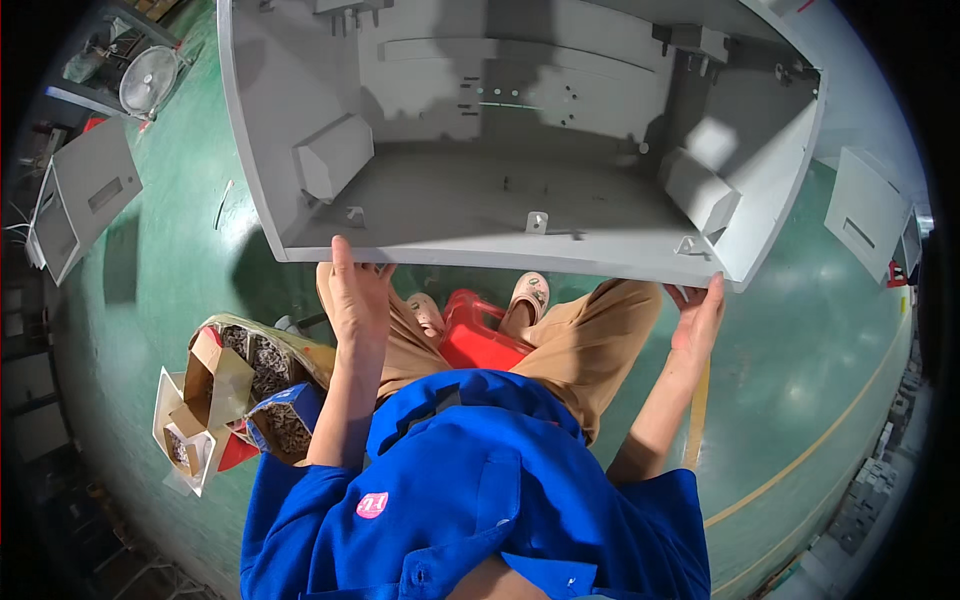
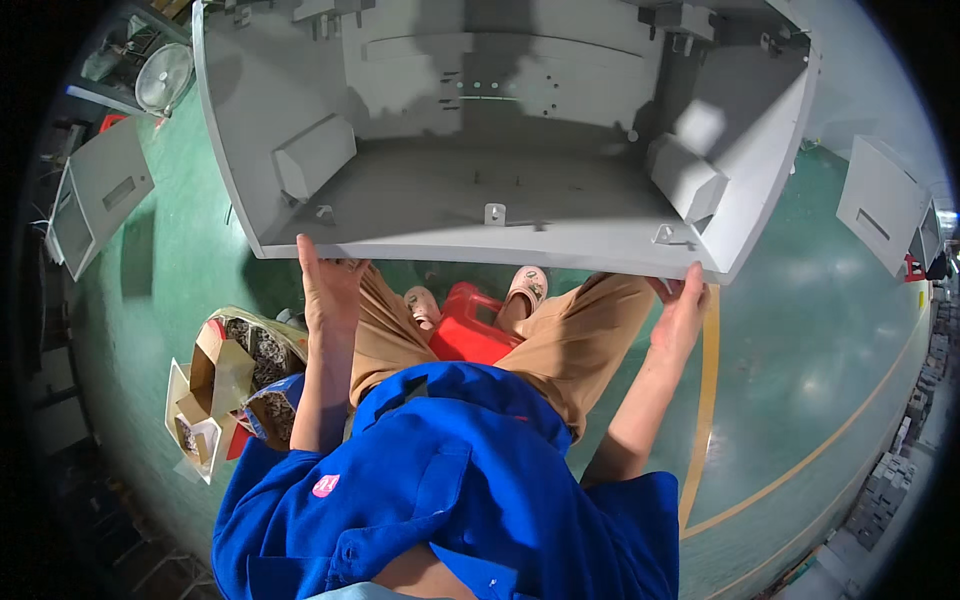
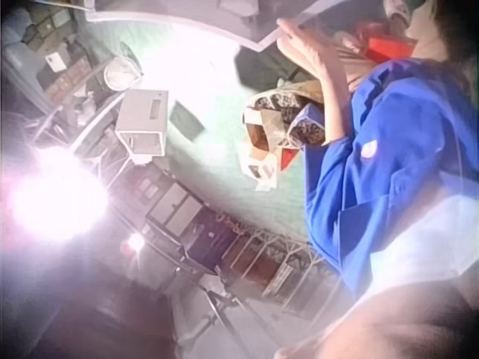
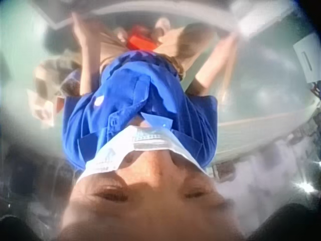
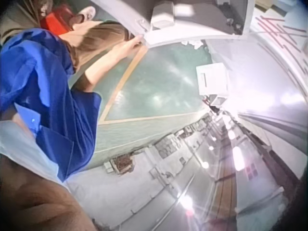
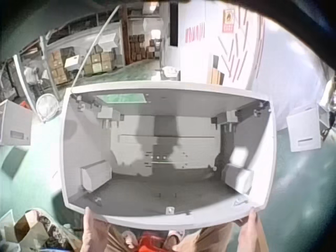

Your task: Inspecting and moving large metal electrical or equipment enclosures.

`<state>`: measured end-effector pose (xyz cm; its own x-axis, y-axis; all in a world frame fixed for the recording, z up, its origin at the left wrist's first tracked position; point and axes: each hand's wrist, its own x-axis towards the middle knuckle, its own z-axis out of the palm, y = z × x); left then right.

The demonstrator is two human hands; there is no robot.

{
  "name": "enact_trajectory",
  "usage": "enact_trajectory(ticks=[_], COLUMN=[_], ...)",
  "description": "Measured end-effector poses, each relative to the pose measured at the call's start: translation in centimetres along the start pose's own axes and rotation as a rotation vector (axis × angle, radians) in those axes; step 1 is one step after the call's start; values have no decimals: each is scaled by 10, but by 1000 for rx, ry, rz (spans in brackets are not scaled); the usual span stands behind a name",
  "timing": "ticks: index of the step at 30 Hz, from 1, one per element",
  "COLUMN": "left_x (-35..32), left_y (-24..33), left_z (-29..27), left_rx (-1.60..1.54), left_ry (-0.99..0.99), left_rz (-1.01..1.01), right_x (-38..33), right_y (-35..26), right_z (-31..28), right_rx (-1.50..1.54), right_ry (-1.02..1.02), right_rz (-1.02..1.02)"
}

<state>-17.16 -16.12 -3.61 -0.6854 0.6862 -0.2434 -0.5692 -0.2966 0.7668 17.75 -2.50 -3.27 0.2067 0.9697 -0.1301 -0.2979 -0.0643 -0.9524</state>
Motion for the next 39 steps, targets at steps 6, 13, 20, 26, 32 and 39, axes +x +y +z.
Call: enact_trajectory(ticks=[6, 13, 20, 26, 32, 39], left_x=[-15, -22, -35, -53, -33, 9], left_y=[-4, -35, -62, -39, -52, -53], left_z=[27, 41, 66, 96, 56, -10], left_rx=[94, 115, 173, 306, 403, 530], left_ry=[-169, -224, -480, -302, -285, -647], left_rz=[-205, -279, -282, -449, -165, -152], right_x=[-16, -45, -78, -85, -66, -39], right_y=[-12, 3, 24, 31, 25, 38], right_z=[30, 74, 129, 145, 108, 31], right_rx=[-333, -260, -29, -110, -194, -68], right_ry=[-217, -415, -667, -739, -625, -344], right_rz=[133, 210, 509, 367, 335, 168])
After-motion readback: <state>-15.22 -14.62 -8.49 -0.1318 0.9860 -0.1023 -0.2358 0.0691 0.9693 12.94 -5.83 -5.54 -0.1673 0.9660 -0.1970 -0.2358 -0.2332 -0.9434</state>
